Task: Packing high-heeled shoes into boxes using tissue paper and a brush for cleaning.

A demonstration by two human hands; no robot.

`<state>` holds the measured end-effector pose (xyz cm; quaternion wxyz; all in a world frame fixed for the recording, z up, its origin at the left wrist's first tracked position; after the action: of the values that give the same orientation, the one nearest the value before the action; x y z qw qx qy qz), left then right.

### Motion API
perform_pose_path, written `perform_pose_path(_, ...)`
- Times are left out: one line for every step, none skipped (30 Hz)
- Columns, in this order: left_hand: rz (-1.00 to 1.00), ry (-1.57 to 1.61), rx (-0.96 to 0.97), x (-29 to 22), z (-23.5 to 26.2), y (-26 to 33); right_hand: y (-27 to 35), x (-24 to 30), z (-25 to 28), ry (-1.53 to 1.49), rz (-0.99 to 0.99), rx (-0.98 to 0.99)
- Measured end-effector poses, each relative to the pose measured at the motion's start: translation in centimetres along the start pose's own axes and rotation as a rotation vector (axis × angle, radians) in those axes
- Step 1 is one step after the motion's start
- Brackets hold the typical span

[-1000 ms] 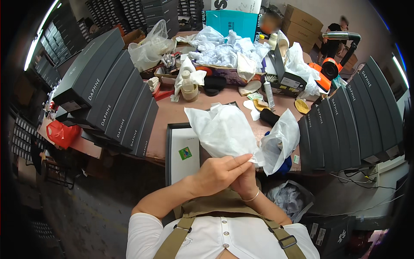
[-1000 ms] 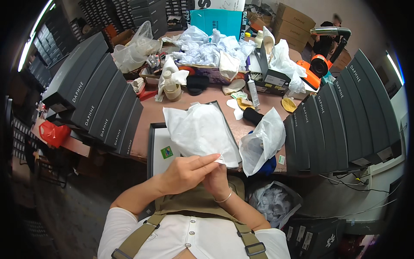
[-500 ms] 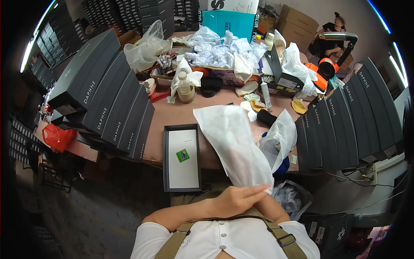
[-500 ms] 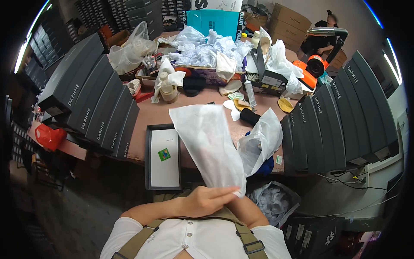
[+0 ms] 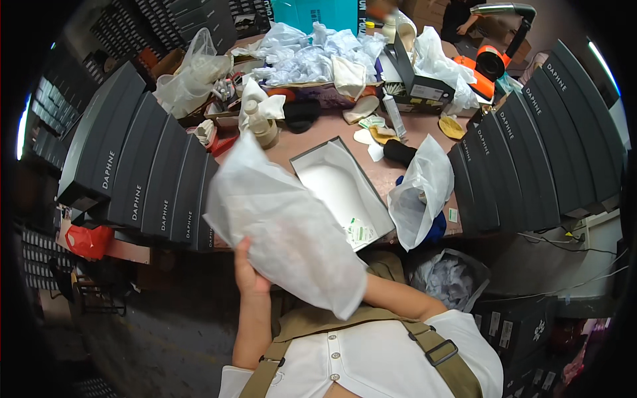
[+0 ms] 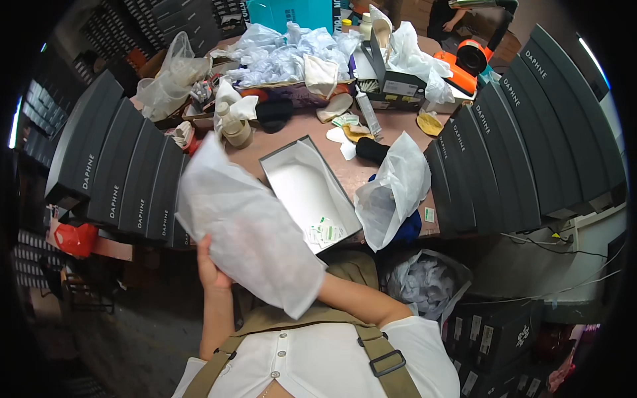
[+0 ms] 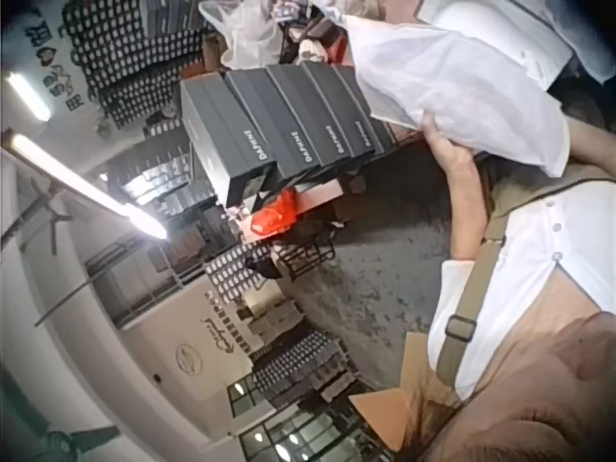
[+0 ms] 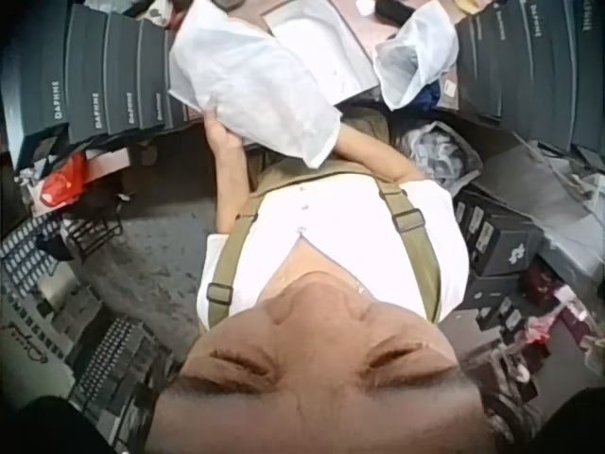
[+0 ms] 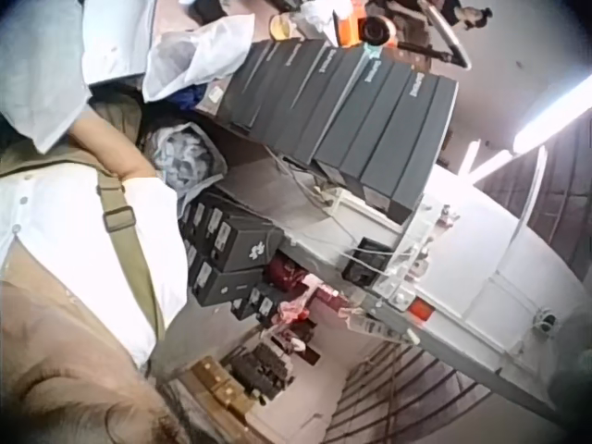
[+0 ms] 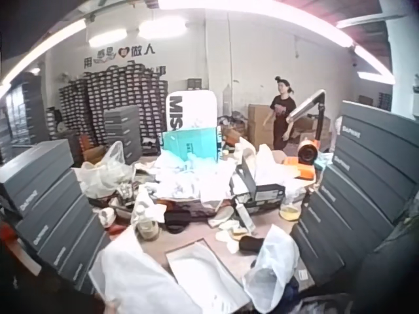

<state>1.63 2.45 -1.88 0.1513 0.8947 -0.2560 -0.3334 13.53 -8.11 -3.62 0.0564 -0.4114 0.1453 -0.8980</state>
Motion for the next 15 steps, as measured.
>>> perform_pose_path(-0.101, -0.022, -0.005, -1.8, 0.4, -1.1, 0.5, 0.1, 0.5, -0.036, 0.025, 0.06)
perform_pose_path(-0.203, -0.045, -0.01, -3.2, 0.5, -2.0, 1.4, -0.1, 1.3, -0.237, -0.04, 0.138)
perform_pose_path(-0.302, -0.108, 0.019, -3.5, -0.5, -2.3, 2.6, -0.9, 1.4, -0.872, -0.431, 0.215)
perform_pose_path(-0.388, -0.172, 0.04, -3.6, -1.8, -2.0, 5.1, -0.9, 1.0, -1.508, -0.845, 0.273)
perform_pose_path(-0.474, -0.237, 0.061, -3.4, -3.1, -1.6, 4.9, -0.4, 2.5, -1.83, -0.617, 0.226)
perform_pose_path(-0.418, -0.238, 0.093, -1.1, -4.7, -0.7, 4.0, -0.3, 3.5, -1.891, -0.522, 0.129)
perform_pose_path(-0.386, -0.251, 0.114, 1.8, -5.4, 0.2, 2.5, -0.3, 4.9, -1.776, -0.475, -0.071)
perform_pose_path(-0.237, -0.259, 0.163, 5.1, -5.1, 0.9, 1.1, -0.4, 6.5, -1.648, -0.416, -0.258)
perform_pose_path(-0.163, -0.286, 0.244, 8.3, -5.2, 2.2, 0.6, -1.8, 7.6, -1.351, -0.394, -0.351)
perform_pose_path(-0.089, -0.489, 0.375, 10.7, -4.9, 3.2, 0.2, -3.3, 9.1, -1.053, -0.362, -0.439)
perform_pose_path(0.072, -0.645, 0.474, 11.7, -5.5, 4.2, -0.7, -2.9, 11.0, -0.776, -0.506, -0.381)
perform_pose_path(0.075, -0.552, 0.575, 12.0, -5.8, 4.3, -1.2, -3.7, 11.9, -0.716, -0.496, -0.359)
perform_pose_path(0.147, -0.597, 0.588, 11.8, -5.4, 3.6, -1.2, -5.0, 12.7, -0.653, -0.497, -0.339)
perform_pose_path(0.219, -0.639, 0.6, 10.8, -4.8, 2.4, -1.5, -6.5, 13.5, -0.589, -0.498, -0.317)
perform_pose_path(0.127, -0.781, 0.517, 9.2, -4.0, 1.1, -2.3, -8.2, 13.9, -0.39, -0.47, -0.206)
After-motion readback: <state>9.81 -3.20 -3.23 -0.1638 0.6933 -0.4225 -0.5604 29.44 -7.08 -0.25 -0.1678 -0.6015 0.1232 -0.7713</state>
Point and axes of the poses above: each hand's wrist, its own y-axis away from the middle knuckle, its own z-axis out of the back of the hand, x = y × z, the point moved 5 cm from there along -y, towards the middle knuckle, and after that the axes turned 6 degrees about y, right-handed, at the moved point
